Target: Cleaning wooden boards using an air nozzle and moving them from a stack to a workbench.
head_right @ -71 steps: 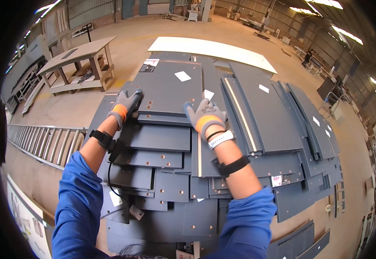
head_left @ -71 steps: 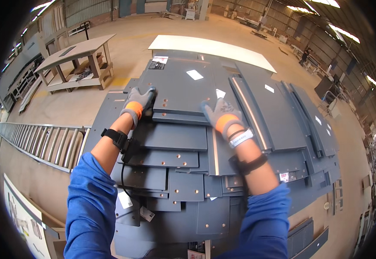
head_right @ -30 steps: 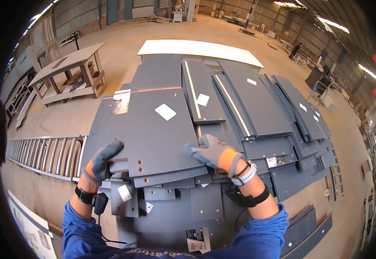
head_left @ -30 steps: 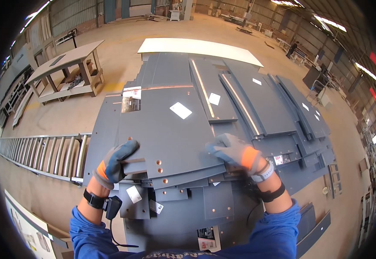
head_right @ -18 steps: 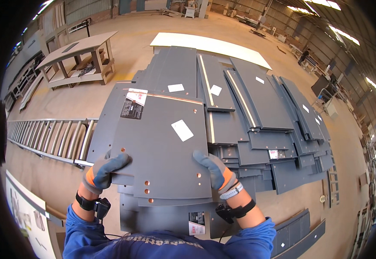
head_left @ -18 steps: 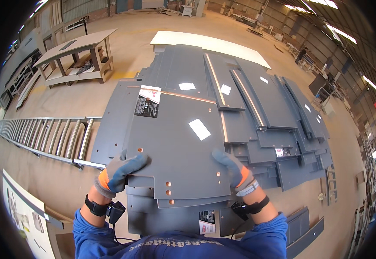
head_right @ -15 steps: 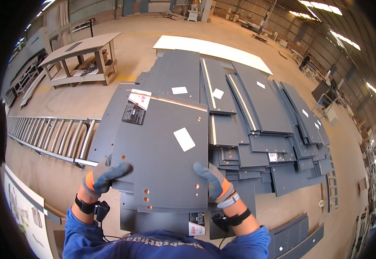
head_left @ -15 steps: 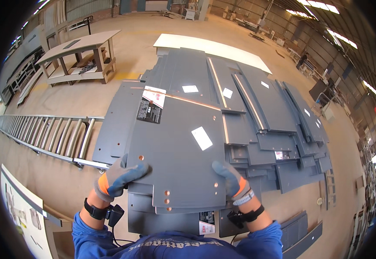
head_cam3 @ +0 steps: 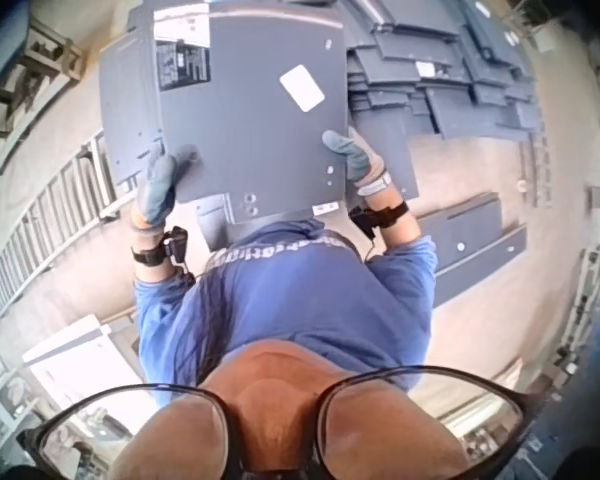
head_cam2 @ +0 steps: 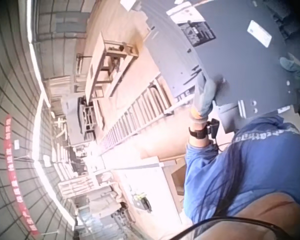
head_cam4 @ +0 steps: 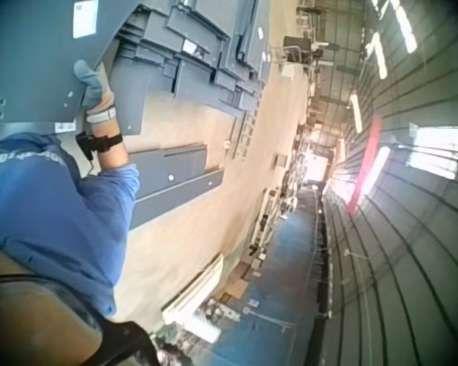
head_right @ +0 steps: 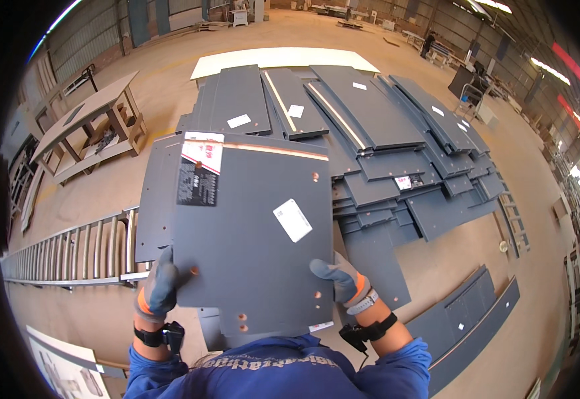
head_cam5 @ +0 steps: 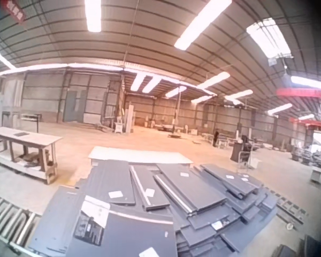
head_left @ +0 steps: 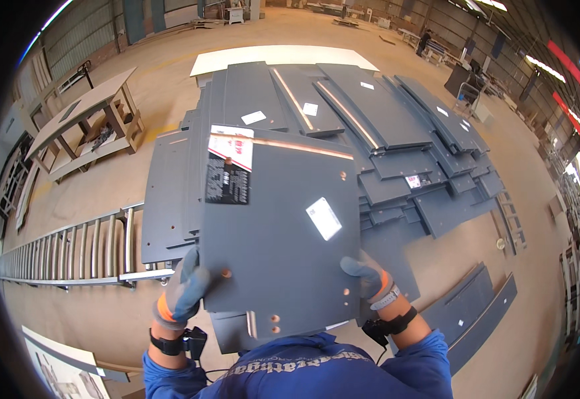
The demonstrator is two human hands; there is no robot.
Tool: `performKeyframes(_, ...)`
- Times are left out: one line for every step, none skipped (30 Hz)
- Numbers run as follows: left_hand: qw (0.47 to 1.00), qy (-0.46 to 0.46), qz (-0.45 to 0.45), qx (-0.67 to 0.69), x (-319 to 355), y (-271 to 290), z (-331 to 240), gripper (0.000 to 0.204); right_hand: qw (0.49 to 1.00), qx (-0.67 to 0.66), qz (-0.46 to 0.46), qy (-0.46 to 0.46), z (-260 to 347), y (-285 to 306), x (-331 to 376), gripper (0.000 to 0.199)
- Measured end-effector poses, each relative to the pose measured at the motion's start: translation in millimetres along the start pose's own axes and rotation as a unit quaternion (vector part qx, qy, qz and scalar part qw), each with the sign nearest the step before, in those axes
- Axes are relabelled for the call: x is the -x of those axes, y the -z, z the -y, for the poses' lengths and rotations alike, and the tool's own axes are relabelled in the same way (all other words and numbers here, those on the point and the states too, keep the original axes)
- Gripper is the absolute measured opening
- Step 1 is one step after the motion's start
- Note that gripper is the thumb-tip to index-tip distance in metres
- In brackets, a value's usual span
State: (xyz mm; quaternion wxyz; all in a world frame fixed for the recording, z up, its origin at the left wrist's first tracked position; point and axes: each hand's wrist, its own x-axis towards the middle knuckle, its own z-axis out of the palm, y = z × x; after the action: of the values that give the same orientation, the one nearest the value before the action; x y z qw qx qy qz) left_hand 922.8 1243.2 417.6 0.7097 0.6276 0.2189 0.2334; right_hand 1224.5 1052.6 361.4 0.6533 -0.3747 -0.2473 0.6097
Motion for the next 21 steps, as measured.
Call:
performKeyframes(0.998,0.010,0.000,0.063,-5.4,-11.3,-0.6,0.039,0.999,-0.032,0.005,-0.004,-9.6,9.9,9.5,0.049)
performKeyframes(0.992,0.020,-0.003,0.127,-7.7,-19.9,-1.8,0.037,0.999,-0.035,-0.001,0.001,-19.8,18.9,18.2,0.050)
performKeyframes(0.993,0.036,0.001,0.116,-11.2,-23.3,3.1,0.041,0.999,-0.038,-0.008,0.006,-30.4,27.2,26.5,0.051)
performKeyframes(0.993,0.051,0.005,0.105,-14.6,-26.5,7.8,0.045,0.999,-0.039,-0.014,0.013,-36.8,30.0,34.2,0.052)
performKeyframes(0.993,0.056,0.024,0.105,-12.4,-24.6,17.1,0.049,0.998,-0.049,-0.029,0.012,-42.6,30.8,42.2,0.053)
performKeyframes(0.992,0.062,0.044,0.105,-9.1,-22.9,23.9,0.053,0.997,-0.060,-0.043,0.011,-47.7,30.1,49.4,0.054)
performKeyframes(0.991,0.054,0.072,0.098,-8.8,-22.3,30.4,0.056,0.995,-0.072,-0.064,0.007,-53.7,29.4,58.8,0.055)
performKeyframes(0.990,0.045,0.101,0.092,-8.1,-21.9,35.6,0.060,0.995,-0.067,-0.070,0.004,-58.9,29.9,65.2,0.056)
performKeyframes(0.987,0.037,0.130,0.086,-6.5,-21.6,38.5,0.063,0.995,-0.062,-0.076,0.001,-64.0,31.5,69.6,0.057)
performKeyframes(0.982,0.060,0.146,0.103,-5.7,-21.8,42.0,0.066,0.995,-0.057,-0.085,-0.005,-67.5,32.2,76.4,0.058)
performKeyframes(0.976,0.083,0.162,0.119,-7.3,-20.6,43.5,0.068,0.994,-0.058,-0.089,-0.004,-70.2,31.9,82.0,0.058)
performKeyframes(0.969,0.106,0.179,0.135,-8.5,-20.9,45.0,0.071,0.994,-0.060,-0.093,-0.001,-72.4,31.2,85.4,0.058)
performKeyframes(0.959,0.142,0.178,0.170,-9.8,-24.2,46.3,0.075,0.993,-0.063,-0.102,0.003,-75.7,30.6,89.5,0.058)
performKeyframes(0.960,0.127,0.181,0.169,-7.8,-27.4,44.7,0.076,0.992,-0.076,-0.101,0.023,-79.4,29.8,92.1,0.057)
performKeyframes(0.962,0.112,0.185,0.170,-4.7,-29.4,42.9,0.076,0.990,-0.089,-0.100,0.044,-85.3,29.3,93.3,0.057)
performKeyframes(0.962,0.094,0.190,0.171,-4.1,-30.5,43.4,0.077,0.988,-0.097,-0.098,0.068,-88.0,29.0,94.1,0.056)
performKeyframes(0.957,0.079,0.198,0.196,-2.1,-29.6,50.6,0.077,0.989,-0.069,-0.106,0.072,-89.5,26.0,95.8,0.052)
performKeyframes(0.957,0.078,0.197,0.198,-0.2,-30.9,53.0,0.078,0.988,-0.032,-0.139,0.064,-88.4,21.1,98.7,0.051)
performKeyframes(0.958,0.078,0.190,0.199,3.3,-30.9,53.5,0.078,0.985,0.002,-0.167,0.051,-82.3,9.0,97.8,0.050)
performKeyframes(0.959,0.074,0.184,0.200,5.5,-32.6,52.6,0.078,0.979,0.039,-0.195,0.039,-76.0,-1.7,98.8,0.050)
performKeyframes(0.960,0.065,0.186,0.200,7.9,-35.4,52.4,0.074,0.978,0.064,-0.193,0.050,-74.0,-7.9,102.7,0.050)
